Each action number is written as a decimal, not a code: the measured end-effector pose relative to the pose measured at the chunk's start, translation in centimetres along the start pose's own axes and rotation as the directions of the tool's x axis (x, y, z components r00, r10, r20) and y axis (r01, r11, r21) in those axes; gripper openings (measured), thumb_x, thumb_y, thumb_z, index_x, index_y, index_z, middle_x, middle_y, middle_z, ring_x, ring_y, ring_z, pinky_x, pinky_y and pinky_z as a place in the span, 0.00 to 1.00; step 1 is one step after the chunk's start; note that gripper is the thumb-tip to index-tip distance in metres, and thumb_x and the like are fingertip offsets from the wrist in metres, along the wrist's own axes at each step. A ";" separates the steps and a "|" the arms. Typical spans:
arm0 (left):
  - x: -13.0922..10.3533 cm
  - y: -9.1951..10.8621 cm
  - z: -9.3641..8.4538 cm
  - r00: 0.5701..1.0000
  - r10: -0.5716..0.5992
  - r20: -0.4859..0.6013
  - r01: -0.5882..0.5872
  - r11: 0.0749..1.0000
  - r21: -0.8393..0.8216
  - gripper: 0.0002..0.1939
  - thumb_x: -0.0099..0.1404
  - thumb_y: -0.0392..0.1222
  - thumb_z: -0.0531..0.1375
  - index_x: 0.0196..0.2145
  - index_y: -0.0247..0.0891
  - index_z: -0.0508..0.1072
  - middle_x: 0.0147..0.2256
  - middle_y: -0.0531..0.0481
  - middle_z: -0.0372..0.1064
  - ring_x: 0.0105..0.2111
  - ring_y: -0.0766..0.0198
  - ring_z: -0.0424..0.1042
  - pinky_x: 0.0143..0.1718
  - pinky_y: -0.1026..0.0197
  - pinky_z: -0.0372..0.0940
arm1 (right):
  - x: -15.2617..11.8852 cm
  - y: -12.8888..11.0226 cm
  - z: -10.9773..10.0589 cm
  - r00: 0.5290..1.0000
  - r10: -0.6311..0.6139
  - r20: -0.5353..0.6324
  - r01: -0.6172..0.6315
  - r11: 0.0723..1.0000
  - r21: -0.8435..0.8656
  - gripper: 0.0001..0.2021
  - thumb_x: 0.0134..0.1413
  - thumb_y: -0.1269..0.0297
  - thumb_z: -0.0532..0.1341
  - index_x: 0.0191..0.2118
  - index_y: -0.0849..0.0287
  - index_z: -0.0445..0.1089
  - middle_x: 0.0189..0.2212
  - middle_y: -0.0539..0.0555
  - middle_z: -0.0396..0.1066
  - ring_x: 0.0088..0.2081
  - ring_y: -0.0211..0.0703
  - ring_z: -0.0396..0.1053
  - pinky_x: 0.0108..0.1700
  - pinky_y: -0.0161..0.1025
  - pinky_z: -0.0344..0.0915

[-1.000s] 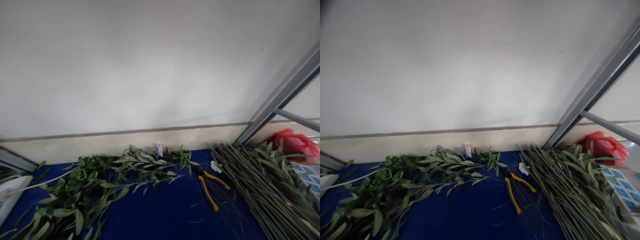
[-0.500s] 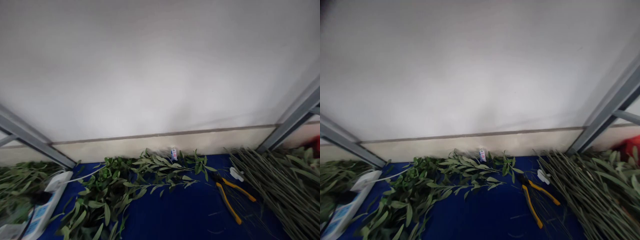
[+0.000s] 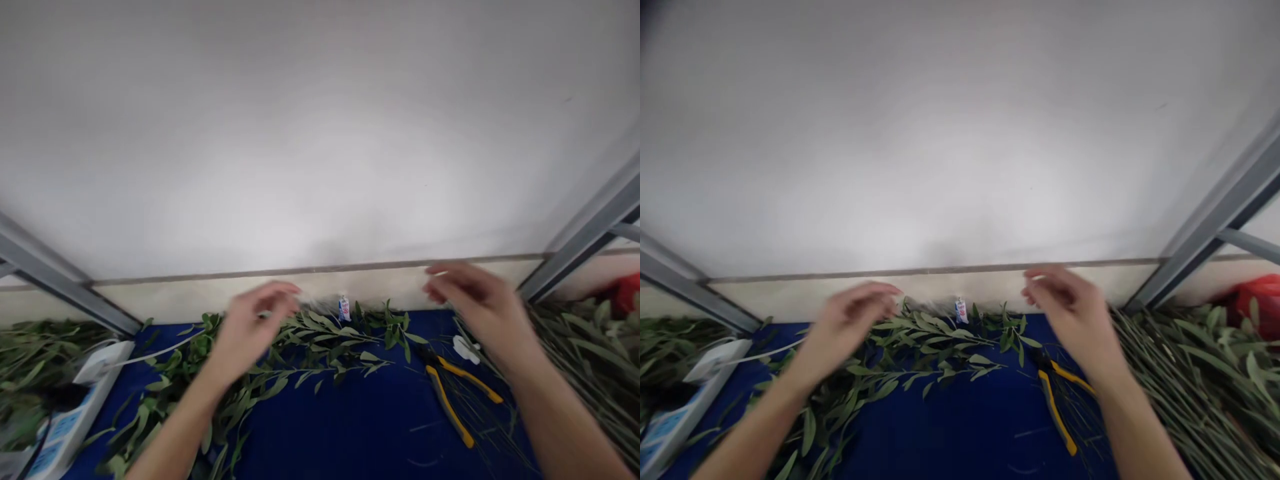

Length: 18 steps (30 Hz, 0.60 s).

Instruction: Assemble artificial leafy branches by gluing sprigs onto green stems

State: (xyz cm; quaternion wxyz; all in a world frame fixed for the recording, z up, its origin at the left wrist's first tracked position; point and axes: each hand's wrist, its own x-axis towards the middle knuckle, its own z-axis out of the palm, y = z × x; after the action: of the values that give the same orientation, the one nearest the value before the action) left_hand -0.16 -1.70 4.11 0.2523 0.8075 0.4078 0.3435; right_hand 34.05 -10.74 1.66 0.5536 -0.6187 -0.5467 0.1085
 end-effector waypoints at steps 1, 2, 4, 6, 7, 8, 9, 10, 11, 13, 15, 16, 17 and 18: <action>0.1 -0.1 1.5 0.992 0.041 0.120 -0.046 0.998 0.042 0.09 0.75 0.43 0.60 0.46 0.38 0.79 0.41 0.48 0.78 0.38 0.61 0.78 0.41 0.57 0.74 | 0.2 1.4 1.3 0.992 0.059 0.115 -0.059 0.998 -0.005 0.12 0.61 0.54 0.63 0.43 0.56 0.78 0.32 0.54 0.79 0.32 0.45 0.77 0.37 0.40 0.73; 0.1 -0.1 3.2 0.964 0.092 0.250 -0.122 0.987 0.108 0.09 0.75 0.41 0.59 0.45 0.40 0.79 0.41 0.48 0.79 0.39 0.60 0.78 0.42 0.57 0.73 | 0.1 2.9 2.6 0.967 0.133 0.215 -0.126 0.991 -0.048 0.13 0.60 0.55 0.62 0.43 0.56 0.77 0.31 0.53 0.79 0.31 0.45 0.78 0.36 0.40 0.73; 0.0 -0.4 6.9 0.874 0.184 0.450 -0.321 0.914 0.249 0.09 0.74 0.39 0.59 0.47 0.41 0.79 0.44 0.47 0.78 0.44 0.57 0.77 0.46 0.55 0.72 | -0.7 5.9 4.5 0.945 0.208 0.254 -0.157 0.965 -0.208 0.13 0.61 0.57 0.59 0.43 0.55 0.77 0.29 0.51 0.80 0.30 0.45 0.78 0.37 0.39 0.72; -0.4 -0.9 10.1 0.794 0.221 0.566 -0.452 0.838 0.307 0.10 0.68 0.43 0.67 0.46 0.40 0.78 0.41 0.47 0.77 0.45 0.53 0.76 0.47 0.54 0.71 | -2.1 8.1 5.3 0.944 0.242 0.223 -0.168 0.938 -0.304 0.10 0.60 0.59 0.59 0.40 0.54 0.77 0.29 0.51 0.80 0.31 0.45 0.78 0.37 0.39 0.70; -0.5 -1.1 11.3 0.778 0.230 0.585 -0.477 0.822 0.311 0.11 0.65 0.44 0.70 0.45 0.40 0.78 0.40 0.47 0.77 0.45 0.52 0.75 0.47 0.53 0.70 | -2.9 9.0 5.3 0.947 0.254 0.196 -0.173 0.919 -0.355 0.09 0.59 0.60 0.59 0.39 0.53 0.77 0.29 0.51 0.79 0.31 0.45 0.77 0.37 0.39 0.69; -0.7 -1.3 12.3 0.766 0.237 0.598 -0.495 0.811 0.312 0.12 0.63 0.44 0.71 0.43 0.40 0.78 0.39 0.47 0.76 0.45 0.51 0.74 0.48 0.52 0.70 | -3.7 9.8 5.0 0.950 0.267 0.159 -0.181 0.892 -0.415 0.08 0.59 0.61 0.59 0.37 0.53 0.77 0.29 0.51 0.79 0.31 0.46 0.76 0.35 0.40 0.67; -0.8 -1.4 13.1 0.761 0.243 0.602 -0.504 0.806 0.311 0.12 0.62 0.43 0.72 0.41 0.39 0.78 0.39 0.46 0.76 0.45 0.51 0.73 0.48 0.51 0.69 | -4.3 10.4 4.5 0.953 0.280 0.112 -0.195 0.855 -0.480 0.07 0.58 0.62 0.60 0.36 0.52 0.76 0.29 0.52 0.79 0.31 0.47 0.76 0.34 0.40 0.65; -0.8 -1.5 13.6 0.758 0.248 0.603 -0.511 0.800 0.314 0.11 0.62 0.43 0.71 0.40 0.39 0.77 0.40 0.45 0.75 0.45 0.50 0.73 0.48 0.49 0.69 | -4.9 11.0 3.9 0.956 0.288 0.054 -0.213 0.810 -0.546 0.06 0.57 0.63 0.60 0.35 0.53 0.76 0.31 0.53 0.78 0.32 0.49 0.75 0.33 0.41 0.63; -0.8 -1.4 13.9 0.757 0.251 0.603 -0.517 0.795 0.318 0.10 0.64 0.44 0.71 0.39 0.38 0.77 0.40 0.44 0.75 0.46 0.49 0.72 0.49 0.48 0.68 | -5.3 11.7 3.1 0.958 0.288 -0.009 -0.234 0.759 -0.607 0.06 0.57 0.63 0.60 0.35 0.53 0.75 0.32 0.56 0.78 0.34 0.52 0.74 0.33 0.42 0.61; -0.6 -1.1 14.2 0.765 0.262 0.588 -0.520 0.791 0.323 0.11 0.67 0.48 0.68 0.39 0.38 0.77 0.42 0.43 0.74 0.48 0.47 0.70 0.51 0.45 0.67 | -5.8 13.0 1.5 0.957 0.259 -0.127 -0.272 0.657 -0.703 0.07 0.57 0.62 0.60 0.36 0.55 0.76 0.37 0.63 0.76 0.40 0.60 0.72 0.35 0.46 0.59; -0.2 -0.7 14.1 0.778 0.287 0.559 -0.520 0.793 0.317 0.12 0.70 0.50 0.64 0.40 0.38 0.77 0.44 0.42 0.73 0.50 0.46 0.68 0.54 0.44 0.66 | -6.1 14.5 0.3 0.958 0.205 -0.198 -0.283 0.586 -0.759 0.11 0.58 0.60 0.60 0.42 0.58 0.77 0.41 0.68 0.75 0.46 0.66 0.69 0.39 0.50 0.60; 0.0 -0.4 14.0 0.782 0.303 0.545 -0.523 0.795 0.308 0.12 0.71 0.50 0.62 0.41 0.38 0.77 0.44 0.42 0.73 0.52 0.46 0.68 0.55 0.43 0.65 | -6.1 15.3 -0.1 0.961 0.176 -0.212 -0.275 0.568 -0.776 0.13 0.60 0.60 0.60 0.45 0.59 0.77 0.42 0.69 0.75 0.47 0.67 0.68 0.41 0.52 0.60; 0.2 -0.2 14.0 0.782 0.318 0.536 -0.527 0.796 0.297 0.12 0.72 0.50 0.61 0.41 0.38 0.76 0.44 0.43 0.73 0.52 0.47 0.67 0.56 0.43 0.65 | -6.2 16.0 -0.4 0.966 0.149 -0.213 -0.260 0.560 -0.787 0.14 0.61 0.60 0.59 0.47 0.60 0.77 0.42 0.69 0.76 0.47 0.67 0.68 0.42 0.53 0.60; 0.3 -0.1 14.1 0.781 0.329 0.531 -0.531 0.798 0.286 0.12 0.73 0.49 0.61 0.41 0.38 0.76 0.44 0.43 0.74 0.53 0.47 0.67 0.57 0.44 0.65 | -6.2 16.7 -0.6 0.971 0.122 -0.204 -0.237 0.561 -0.793 0.15 0.62 0.60 0.58 0.48 0.60 0.77 0.41 0.68 0.77 0.46 0.66 0.68 0.43 0.53 0.60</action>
State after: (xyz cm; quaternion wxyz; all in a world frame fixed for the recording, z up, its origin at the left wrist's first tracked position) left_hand 10.66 -3.17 -4.78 0.0730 0.9720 0.2006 0.0977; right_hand 41.46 -12.50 -14.45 0.2281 -0.8610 -0.4336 -0.1367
